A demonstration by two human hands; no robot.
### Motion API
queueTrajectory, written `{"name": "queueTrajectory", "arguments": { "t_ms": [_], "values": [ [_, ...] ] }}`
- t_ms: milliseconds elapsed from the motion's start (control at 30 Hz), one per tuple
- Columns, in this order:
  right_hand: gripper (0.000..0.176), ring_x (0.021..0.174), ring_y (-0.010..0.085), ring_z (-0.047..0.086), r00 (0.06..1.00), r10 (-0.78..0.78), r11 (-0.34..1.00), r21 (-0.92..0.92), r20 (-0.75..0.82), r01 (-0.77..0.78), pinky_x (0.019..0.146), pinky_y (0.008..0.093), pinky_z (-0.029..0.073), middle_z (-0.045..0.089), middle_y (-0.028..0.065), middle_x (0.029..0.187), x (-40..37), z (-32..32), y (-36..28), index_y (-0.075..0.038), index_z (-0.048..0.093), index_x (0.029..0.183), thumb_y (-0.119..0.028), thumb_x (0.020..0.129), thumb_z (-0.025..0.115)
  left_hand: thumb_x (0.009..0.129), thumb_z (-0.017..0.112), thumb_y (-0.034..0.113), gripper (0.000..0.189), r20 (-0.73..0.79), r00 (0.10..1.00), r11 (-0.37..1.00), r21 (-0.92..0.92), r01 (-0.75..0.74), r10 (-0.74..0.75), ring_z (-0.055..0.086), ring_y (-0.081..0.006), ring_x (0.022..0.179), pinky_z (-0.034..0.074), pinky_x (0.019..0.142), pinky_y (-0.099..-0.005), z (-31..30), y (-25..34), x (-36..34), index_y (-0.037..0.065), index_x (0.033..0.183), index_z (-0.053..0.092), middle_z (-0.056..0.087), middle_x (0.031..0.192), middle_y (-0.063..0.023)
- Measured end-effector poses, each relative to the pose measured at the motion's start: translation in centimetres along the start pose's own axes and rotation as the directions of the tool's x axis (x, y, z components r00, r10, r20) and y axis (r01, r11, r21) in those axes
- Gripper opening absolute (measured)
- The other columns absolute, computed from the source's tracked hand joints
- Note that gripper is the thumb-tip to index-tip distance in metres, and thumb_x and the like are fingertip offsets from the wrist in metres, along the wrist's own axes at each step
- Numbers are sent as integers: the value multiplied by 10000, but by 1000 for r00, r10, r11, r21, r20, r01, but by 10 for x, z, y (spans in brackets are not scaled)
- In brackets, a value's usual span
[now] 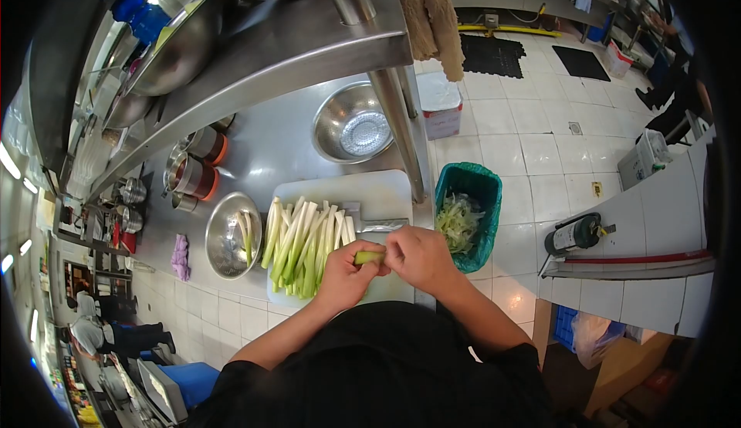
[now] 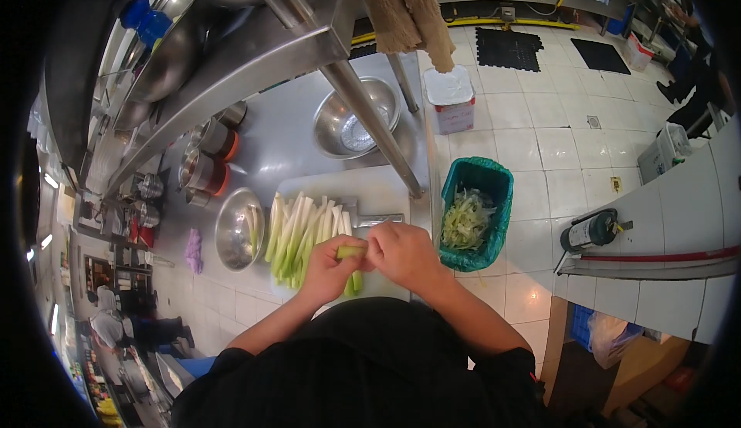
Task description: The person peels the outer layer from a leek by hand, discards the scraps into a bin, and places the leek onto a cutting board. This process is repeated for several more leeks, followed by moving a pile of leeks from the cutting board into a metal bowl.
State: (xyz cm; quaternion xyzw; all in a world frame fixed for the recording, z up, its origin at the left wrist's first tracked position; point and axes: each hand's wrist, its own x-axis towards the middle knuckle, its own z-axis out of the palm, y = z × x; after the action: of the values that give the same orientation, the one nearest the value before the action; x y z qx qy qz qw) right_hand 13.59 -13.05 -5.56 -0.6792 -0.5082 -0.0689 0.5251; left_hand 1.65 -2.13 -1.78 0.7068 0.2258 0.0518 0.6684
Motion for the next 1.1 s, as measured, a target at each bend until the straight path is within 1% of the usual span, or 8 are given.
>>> {"name": "queueTrajectory", "arguments": {
  "t_ms": [100, 267, 367, 433, 767, 867, 933, 1100],
  "values": [
    [133, 559, 282, 559, 994, 84, 996, -11, -76, -85, 481, 352, 444, 549, 100, 643, -1, 3, 5, -49, 525, 730, -18, 659, 633, 863, 495, 2, 123, -64, 998, 1000, 5, -7, 8, 627, -131, 751, 506, 691, -244, 0, 3, 1, -36, 961, 560, 613, 828, -68],
    [178, 661, 279, 575, 1000, -26, 993, 117, -1, 26, 551, 352, 463, 574, 96, 721, 3, -3, -1, -37, 591, 845, -94, 697, 672, 854, 506, -6, 111, -113, 993, 996, -88, 6, -16, 632, -137, 756, 510, 696, -250, -3, -1, 4, -36, 943, 564, 619, 818, -67],
    [189, 680, 271, 578, 999, -32, 996, 83, -30, 35, 556, 347, 465, 582, 86, 741, 1, 1, -6, -38, 605, 861, -117, 703, 675, 872, 517, 21, 98, -113, 991, 985, 166, -55, 74, 634, -149, 758, 515, 705, -261, -6, -2, 4, -41, 932, 565, 623, 837, -80],
    [177, 674, 273, 576, 999, -19, 995, 101, -28, 22, 555, 347, 464, 579, 87, 733, 0, 1, -4, -37, 604, 855, -113, 709, 668, 883, 529, 40, 115, -123, 992, 980, -200, -4, -21, 631, -151, 771, 513, 716, -264, -3, -3, 5, -33, 971, 530, 631, 844, -96],
    [104, 610, 293, 552, 989, 119, 990, 89, -83, -111, 506, 374, 433, 546, 101, 682, -4, 15, 7, -43, 533, 766, -79, 739, 627, 848, 569, 5, 234, -127, 985, 990, -66, -128, 119, 617, -148, 821, 513, 695, -255, 3, 2, 4, -5, 1048, 449, 614, 958, -134],
    [106, 609, 299, 553, 992, 101, 995, 33, -77, -98, 502, 374, 432, 548, 98, 681, -5, 15, 5, -48, 531, 788, -79, 745, 623, 853, 551, 2, 243, -91, 995, 991, -122, -47, 36, 610, -141, 765, 495, 629, -246, -3, 1, 9, -2, 1067, 437, 608, 889, -117],
    [104, 613, 300, 555, 994, 94, 995, 20, -63, -93, 503, 375, 433, 548, 101, 683, -3, 10, 2, -51, 529, 793, -80, 749, 618, 864, 518, -1, 225, 33, 983, 974, -131, 184, -181, 587, -131, 686, 470, 566, -241, -9, 2, 8, -4, 1069, 426, 584, 829, -98],
    [98, 633, 327, 553, 982, 186, 980, -65, -32, -188, 525, 394, 449, 575, 119, 718, -4, 7, 9, -44, 522, 807, -86, 758, 596, 883, 488, 22, 180, -2, 992, 984, -131, 123, -124, 556, -123, 661, 466, 596, -249, 4, 0, 4, 6, 1052, 427, 550, 780, -76]
  ]
}}
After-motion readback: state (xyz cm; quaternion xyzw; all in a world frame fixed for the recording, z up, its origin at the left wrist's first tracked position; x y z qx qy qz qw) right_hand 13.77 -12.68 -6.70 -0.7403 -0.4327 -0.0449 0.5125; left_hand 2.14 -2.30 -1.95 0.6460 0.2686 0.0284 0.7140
